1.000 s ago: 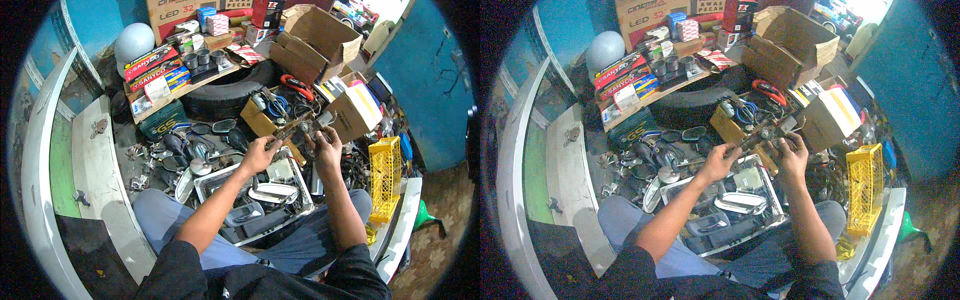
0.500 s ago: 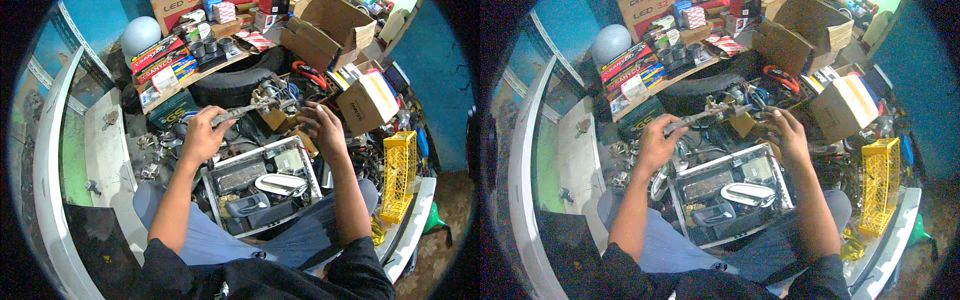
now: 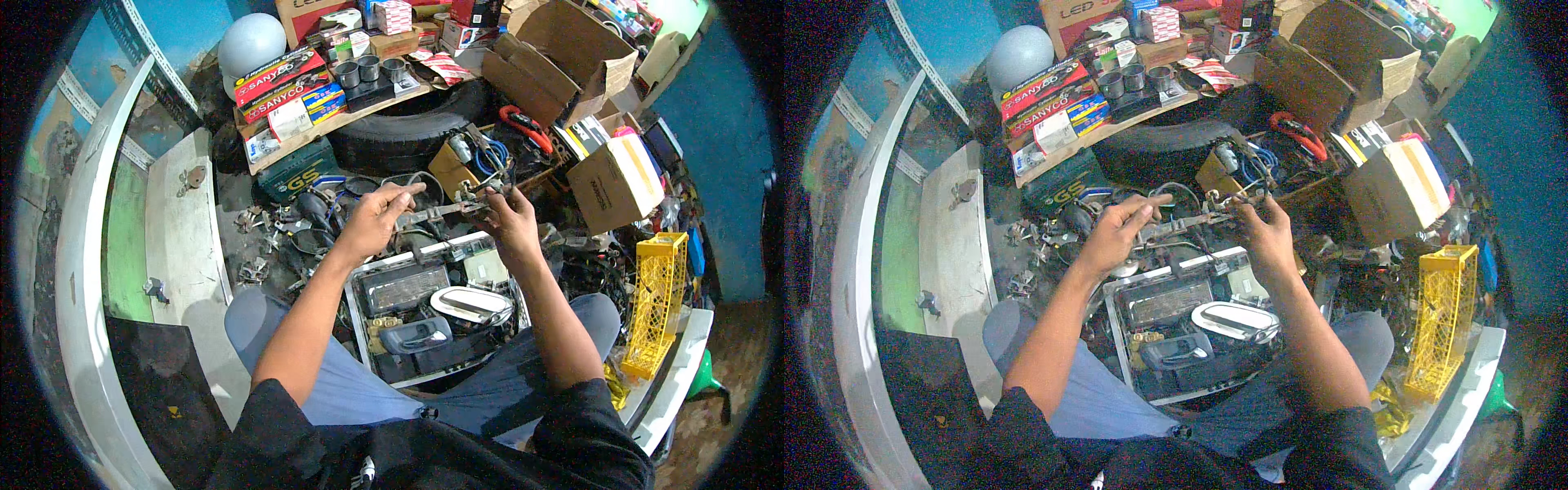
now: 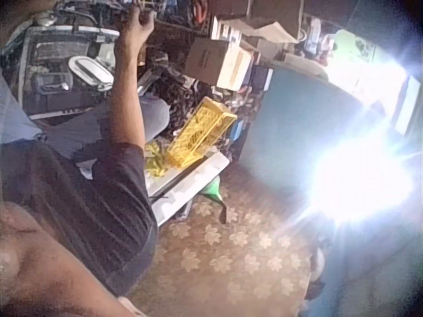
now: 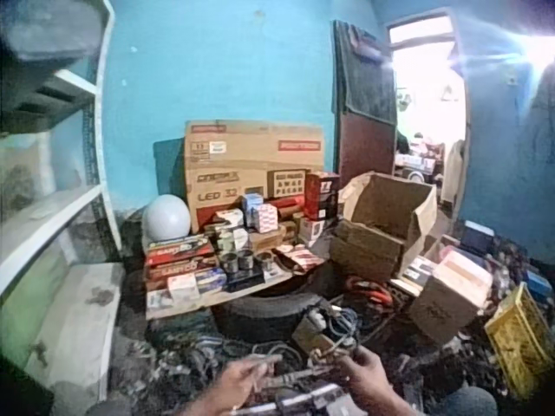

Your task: The person sits on the floor in a cluttered workshop and works on the internal components of a disassembled white appliance. They handle various wires, connectors, and mechanical parts, moving them around within the chassis and occasionally placing them into a yellow crate. The person also handles a black cylindrical component and a white plastic part, seemingly organizing or inspecting the internal assembly.

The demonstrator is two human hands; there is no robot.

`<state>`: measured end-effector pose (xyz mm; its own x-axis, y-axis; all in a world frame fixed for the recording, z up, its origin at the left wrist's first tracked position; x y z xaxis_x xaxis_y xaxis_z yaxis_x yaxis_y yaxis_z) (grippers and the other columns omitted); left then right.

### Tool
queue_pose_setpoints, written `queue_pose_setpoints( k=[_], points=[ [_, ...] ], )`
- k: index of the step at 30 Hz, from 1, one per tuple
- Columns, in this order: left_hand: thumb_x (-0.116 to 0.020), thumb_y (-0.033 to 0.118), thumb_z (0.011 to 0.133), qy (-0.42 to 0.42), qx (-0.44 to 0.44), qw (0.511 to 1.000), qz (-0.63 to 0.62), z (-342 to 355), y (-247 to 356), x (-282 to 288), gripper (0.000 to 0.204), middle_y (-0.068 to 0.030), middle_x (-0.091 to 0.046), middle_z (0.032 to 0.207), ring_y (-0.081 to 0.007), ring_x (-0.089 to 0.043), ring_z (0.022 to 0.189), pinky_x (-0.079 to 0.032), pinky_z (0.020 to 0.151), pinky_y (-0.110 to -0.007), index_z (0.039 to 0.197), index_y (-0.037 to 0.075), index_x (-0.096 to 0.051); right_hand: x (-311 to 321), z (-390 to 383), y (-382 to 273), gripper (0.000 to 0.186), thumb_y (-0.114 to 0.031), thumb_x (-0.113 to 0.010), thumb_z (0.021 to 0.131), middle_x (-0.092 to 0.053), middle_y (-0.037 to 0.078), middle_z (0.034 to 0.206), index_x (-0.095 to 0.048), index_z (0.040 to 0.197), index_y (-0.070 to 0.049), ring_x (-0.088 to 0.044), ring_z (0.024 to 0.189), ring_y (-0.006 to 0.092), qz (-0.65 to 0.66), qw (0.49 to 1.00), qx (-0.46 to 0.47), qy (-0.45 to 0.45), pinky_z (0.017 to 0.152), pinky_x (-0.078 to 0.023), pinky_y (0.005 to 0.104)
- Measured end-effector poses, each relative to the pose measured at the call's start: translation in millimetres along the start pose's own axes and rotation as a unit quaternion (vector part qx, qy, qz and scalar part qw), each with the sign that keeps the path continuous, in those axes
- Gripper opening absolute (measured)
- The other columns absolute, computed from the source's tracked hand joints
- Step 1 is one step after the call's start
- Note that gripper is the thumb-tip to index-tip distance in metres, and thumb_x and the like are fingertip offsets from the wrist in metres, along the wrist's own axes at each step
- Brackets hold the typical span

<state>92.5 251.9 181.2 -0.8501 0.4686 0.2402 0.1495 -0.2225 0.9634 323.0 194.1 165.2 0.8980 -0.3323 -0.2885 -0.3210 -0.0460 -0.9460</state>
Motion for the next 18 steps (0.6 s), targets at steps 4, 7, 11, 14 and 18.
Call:
queue_pose_setpoints(
  k=[4,7,11,14,18],
  points=[
    [-0.059,0.011,0.101,0.093,0.067,0.975,-0.192,1,-15,9,0.035,-0.0045,-0.069,0.108,-0.0162,-0.067,0.097,-0.050,0.093,-0.032,0.136,0.007,-0.063,7,1,-14,0.016,-0.016,-0.065,0.099,-0.070,0.007,0.101,-0.065,0.108,-0.002,-0.067,0.083,0.0135,-0.060,0.996,0.058,-0.013,0.070,-0.055,0.0266],
    [-0.059,0.012,0.101,0.189,0.091,0.939,-0.273,-3,-19,27,0.039,-0.0061,-0.068,0.114,-0.0188,-0.070,0.090,-0.057,0.079,-0.034,0.140,0.005,-0.058,7,-2,-22,0.015,-0.018,-0.067,0.098,-0.070,0.005,0.096,-0.066,0.104,-0.004,-0.066,0.080,0.0105,-0.094,0.993,0.068,0.002,0.067,-0.051,0.0240],
    [-0.057,0.011,0.102,0.312,0.067,0.870,-0.375,-5,-41,58,0.042,-0.0090,-0.064,0.122,-0.0235,-0.069,0.097,-0.058,0.085,-0.038,0.144,0.005,-0.053,39,11,-21,0.024,-0.016,-0.075,0.092,-0.063,0.008,0.102,-0.065,0.104,0.001,-0.064,0.092,0.0161,-0.217,0.961,0.166,0.050,0.079,-0.052,0.0303],
    [-0.056,0.005,0.101,0.362,0.080,0.841,-0.394,-10,-64,76,0.050,-0.0105,-0.058,0.134,-0.0244,-0.065,0.109,-0.053,0.096,-0.041,0.150,0.004,-0.044,37,8,-30,0.026,-0.013,-0.075,0.090,-0.059,0.010,0.107,-0.064,0.106,0.004,-0.063,0.098,0.0190,-0.256,0.945,0.188,0.079,0.084,-0.052,0.0325],
    [-0.064,0.018,0.096,0.279,0.182,0.865,-0.376,-6,-83,58,0.071,-0.0118,-0.032,0.161,-0.0358,-0.030,0.149,-0.017,0.122,-0.049,0.159,0.013,-0.030,37,12,-28,0.019,-0.014,-0.072,0.095,-0.064,0.004,0.095,-0.061,0.105,-0.001,-0.062,0.084,0.0108,-0.214,0.958,0.175,0.080,0.071,-0.050,0.0249]
  ],
)
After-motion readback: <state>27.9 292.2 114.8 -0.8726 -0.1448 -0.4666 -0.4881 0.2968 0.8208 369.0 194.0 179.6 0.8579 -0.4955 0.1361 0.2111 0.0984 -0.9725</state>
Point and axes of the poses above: each hand's wrist, its own z-axis towards the middle knuckle, its own x-axis out of the back of the hand, y = z × x, the point moved 7 cm from there along z, towards the middle knuckle
